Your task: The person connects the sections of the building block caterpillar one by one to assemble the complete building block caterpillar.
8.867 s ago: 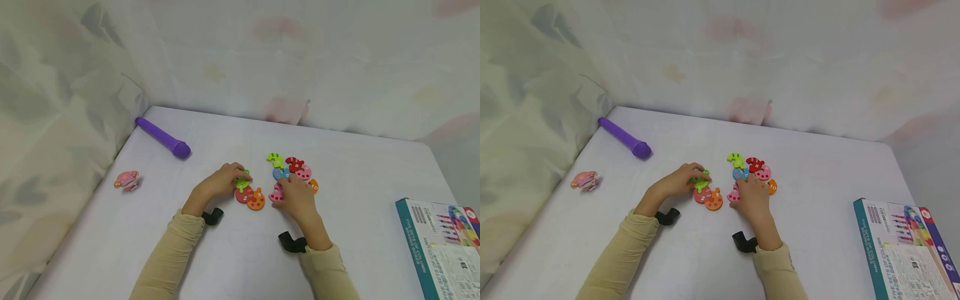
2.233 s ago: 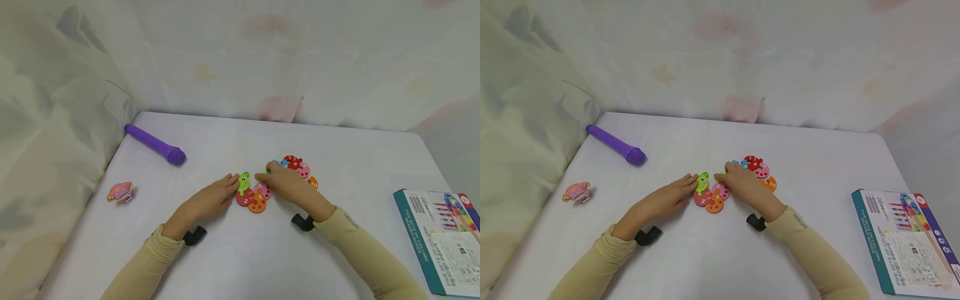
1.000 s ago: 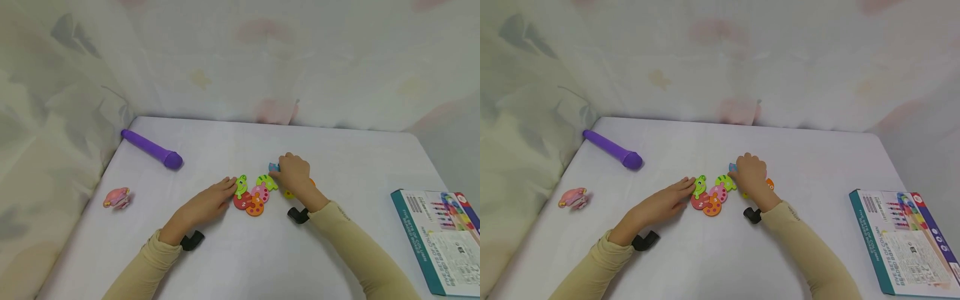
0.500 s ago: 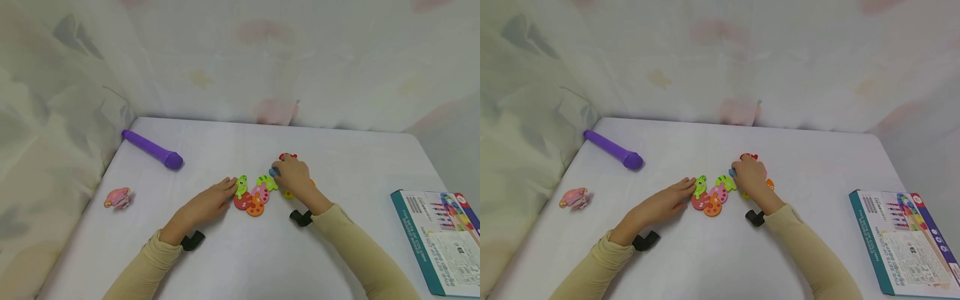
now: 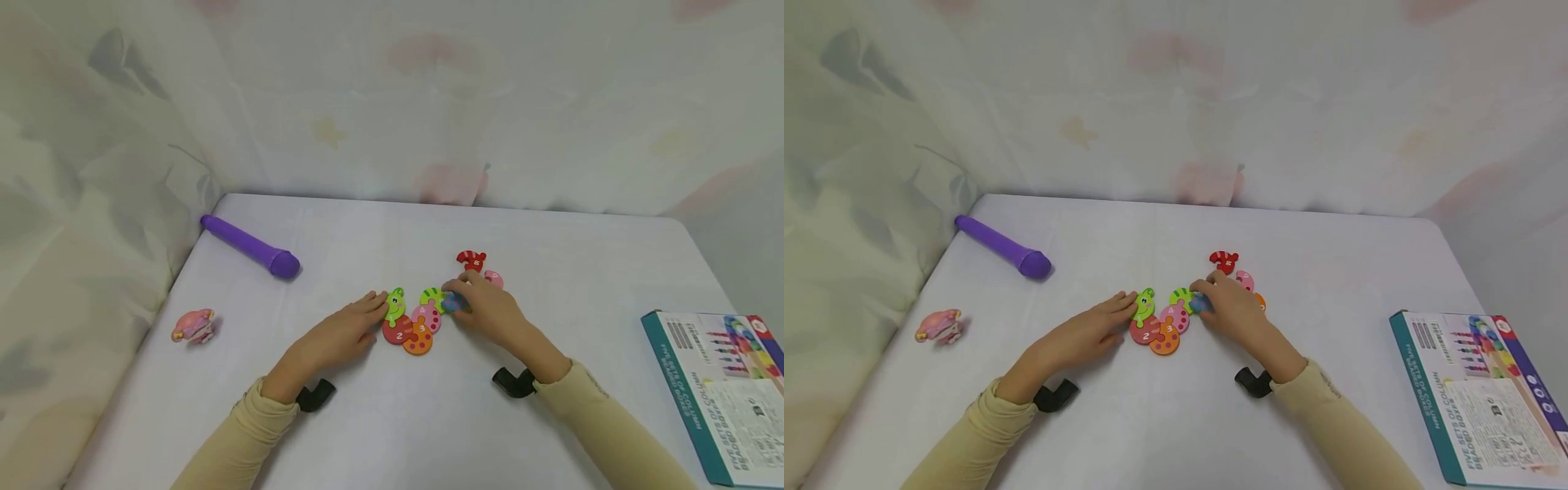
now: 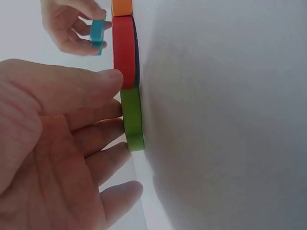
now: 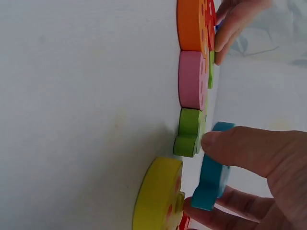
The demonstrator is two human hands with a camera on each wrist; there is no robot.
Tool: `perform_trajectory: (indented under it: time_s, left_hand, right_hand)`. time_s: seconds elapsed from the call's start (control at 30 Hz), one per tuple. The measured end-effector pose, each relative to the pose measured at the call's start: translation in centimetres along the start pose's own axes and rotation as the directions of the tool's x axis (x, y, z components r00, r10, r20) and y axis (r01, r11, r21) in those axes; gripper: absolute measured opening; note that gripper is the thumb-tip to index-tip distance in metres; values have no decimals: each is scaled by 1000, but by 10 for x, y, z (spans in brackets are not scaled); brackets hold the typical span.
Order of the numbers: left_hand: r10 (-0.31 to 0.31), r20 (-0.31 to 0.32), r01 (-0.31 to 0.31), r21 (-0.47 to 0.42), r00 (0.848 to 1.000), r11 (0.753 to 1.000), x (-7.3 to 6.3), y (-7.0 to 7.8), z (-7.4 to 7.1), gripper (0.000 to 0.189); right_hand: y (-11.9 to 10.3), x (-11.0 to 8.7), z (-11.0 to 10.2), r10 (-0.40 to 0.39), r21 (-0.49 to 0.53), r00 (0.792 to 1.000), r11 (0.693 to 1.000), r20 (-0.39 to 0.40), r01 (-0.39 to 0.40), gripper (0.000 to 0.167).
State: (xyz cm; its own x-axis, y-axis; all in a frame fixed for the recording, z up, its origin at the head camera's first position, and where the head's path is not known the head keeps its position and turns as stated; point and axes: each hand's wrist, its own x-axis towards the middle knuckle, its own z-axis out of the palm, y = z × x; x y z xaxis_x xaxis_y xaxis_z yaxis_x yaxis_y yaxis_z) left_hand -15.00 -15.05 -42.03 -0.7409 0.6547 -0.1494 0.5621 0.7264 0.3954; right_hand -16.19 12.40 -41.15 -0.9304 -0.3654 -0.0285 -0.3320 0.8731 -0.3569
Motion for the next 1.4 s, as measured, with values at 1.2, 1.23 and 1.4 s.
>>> perform_trajectory:
  time_s: [1.2, 1.23, 1.4]
  left_hand:
    - [7, 8, -7, 9, 1000, 1000, 1, 1, -1, 56]
    - [6, 7, -6, 7, 1000, 1000, 0, 1, -1, 56]
    - [-4, 7, 4, -3, 1000, 1000, -1, 1, -1, 57]
  right_hand:
    - [1, -8, 14, 37, -10, 999, 999, -2, -37, 60]
    - [1, -7, 14, 36, -18, 999, 999, -1, -36, 60]
    - [3, -7, 13, 21, -20, 1000, 1000, 13, -21, 61]
